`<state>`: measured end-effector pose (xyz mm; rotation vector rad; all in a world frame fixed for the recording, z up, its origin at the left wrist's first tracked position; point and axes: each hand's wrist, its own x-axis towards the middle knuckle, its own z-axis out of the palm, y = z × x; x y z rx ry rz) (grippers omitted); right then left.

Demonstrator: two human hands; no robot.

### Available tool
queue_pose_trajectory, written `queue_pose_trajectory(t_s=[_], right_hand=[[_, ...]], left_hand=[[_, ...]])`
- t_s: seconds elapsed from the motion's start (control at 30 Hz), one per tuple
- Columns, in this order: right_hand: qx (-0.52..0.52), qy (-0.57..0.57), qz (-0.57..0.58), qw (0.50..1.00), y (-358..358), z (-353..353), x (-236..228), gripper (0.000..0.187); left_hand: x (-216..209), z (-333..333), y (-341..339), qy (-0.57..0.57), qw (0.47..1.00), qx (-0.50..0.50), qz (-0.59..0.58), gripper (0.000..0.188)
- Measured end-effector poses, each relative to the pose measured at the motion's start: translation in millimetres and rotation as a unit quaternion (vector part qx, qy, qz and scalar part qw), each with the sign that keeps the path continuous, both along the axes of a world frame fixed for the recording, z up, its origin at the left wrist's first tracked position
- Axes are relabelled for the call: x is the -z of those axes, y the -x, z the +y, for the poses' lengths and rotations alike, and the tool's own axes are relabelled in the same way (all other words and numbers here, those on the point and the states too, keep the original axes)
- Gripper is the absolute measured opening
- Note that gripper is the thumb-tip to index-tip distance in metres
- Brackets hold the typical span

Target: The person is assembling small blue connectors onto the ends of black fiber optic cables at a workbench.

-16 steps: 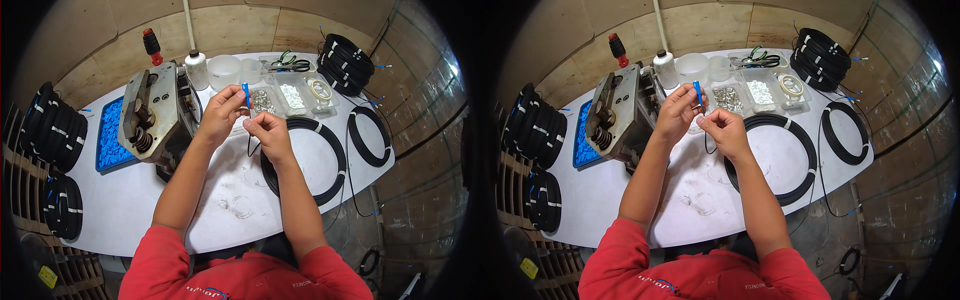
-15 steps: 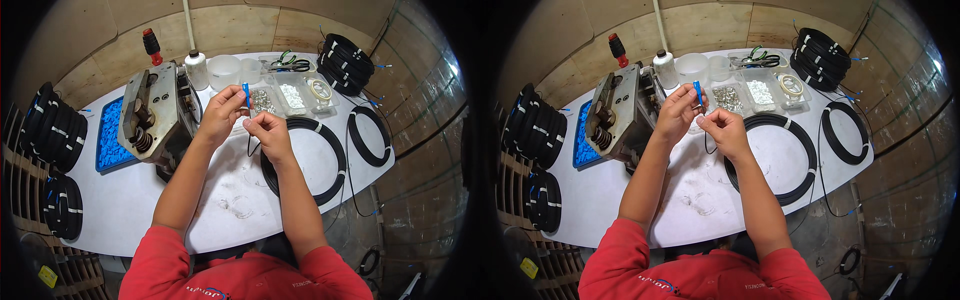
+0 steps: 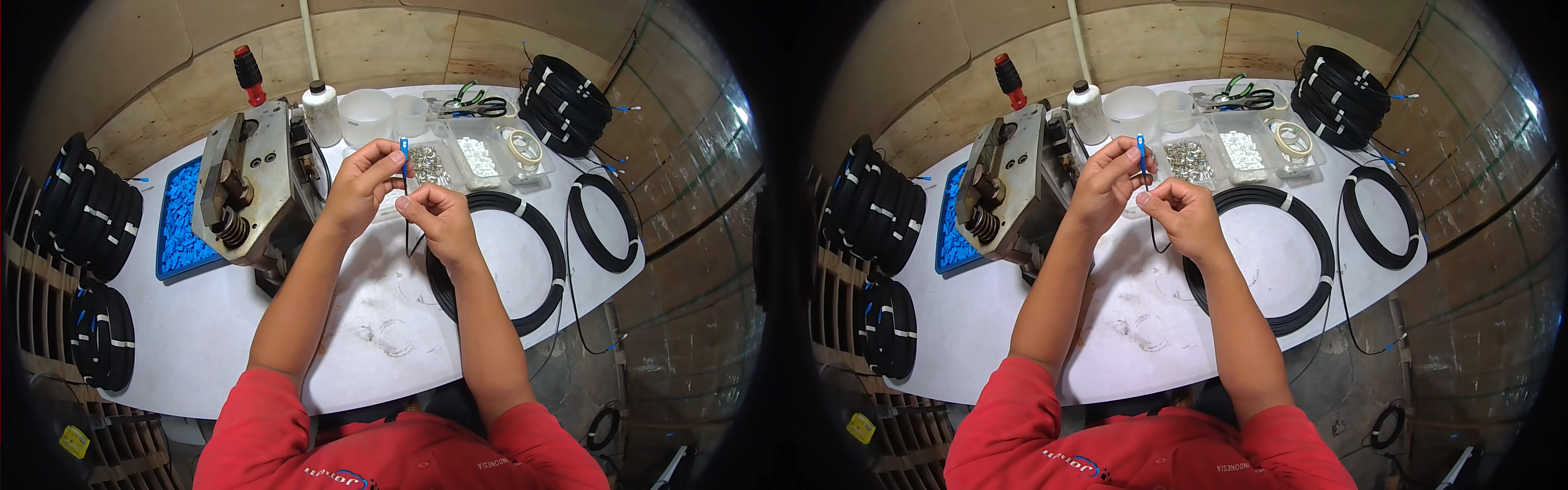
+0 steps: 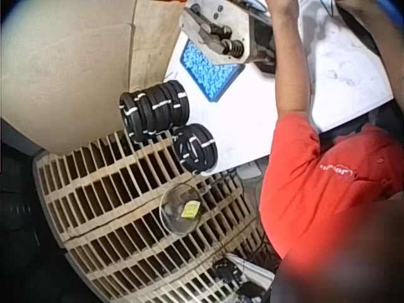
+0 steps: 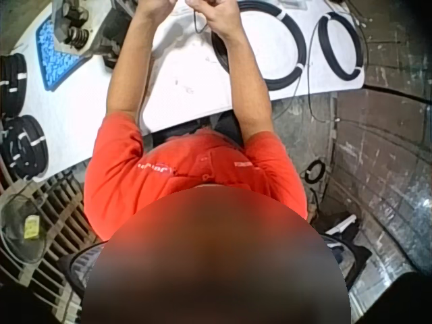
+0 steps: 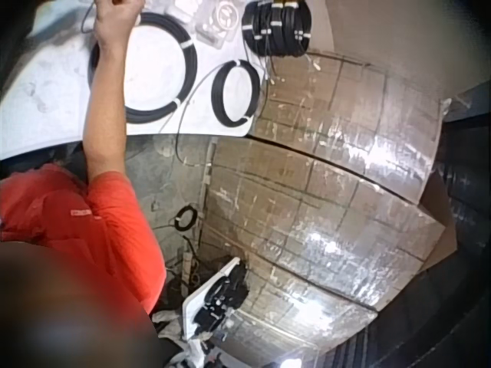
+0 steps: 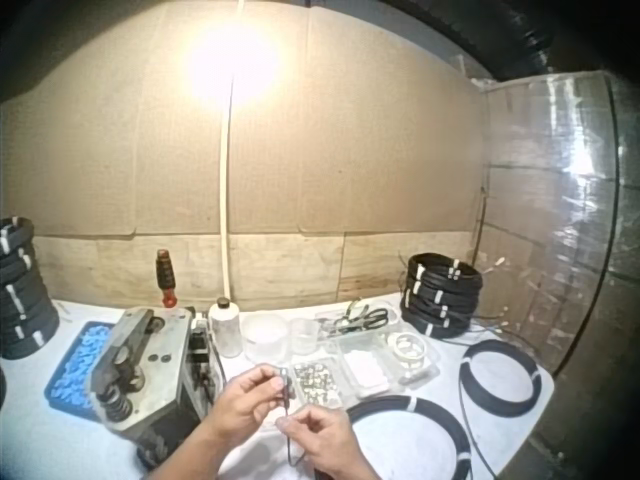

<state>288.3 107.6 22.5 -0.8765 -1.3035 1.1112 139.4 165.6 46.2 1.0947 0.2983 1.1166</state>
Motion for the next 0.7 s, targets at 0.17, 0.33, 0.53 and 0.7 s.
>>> queue_pose_trajectory(t_s=[0.17,0.33,0.53,0.7], right_hand=[[0.009,0.003,0.013,1.000,3.1,1.0,-0.1,0.014],[-0.006,0.007,0.005,1.000,0.6,0.1,-0.8,0.014],[-0.024,0.028,-0.006,0.999,-0.1,-2.0,-3.2,0.018],[-0.035,0.030,-0.007,0.999,-3.3,-1.6,-3.0,0.019]], left_hand=[[1.9,0.9,1.6,0.012,1.000,-0.005,0.002,0.011],[0.8,0.2,0.4,-0.004,1.000,-0.009,0.006,0.011],[-2.5,-1.2,2.9,0.057,0.997,0.037,-0.037,0.019],[-3.6,-2.1,3.2,0.058,0.996,0.053,-0.043,0.024]])
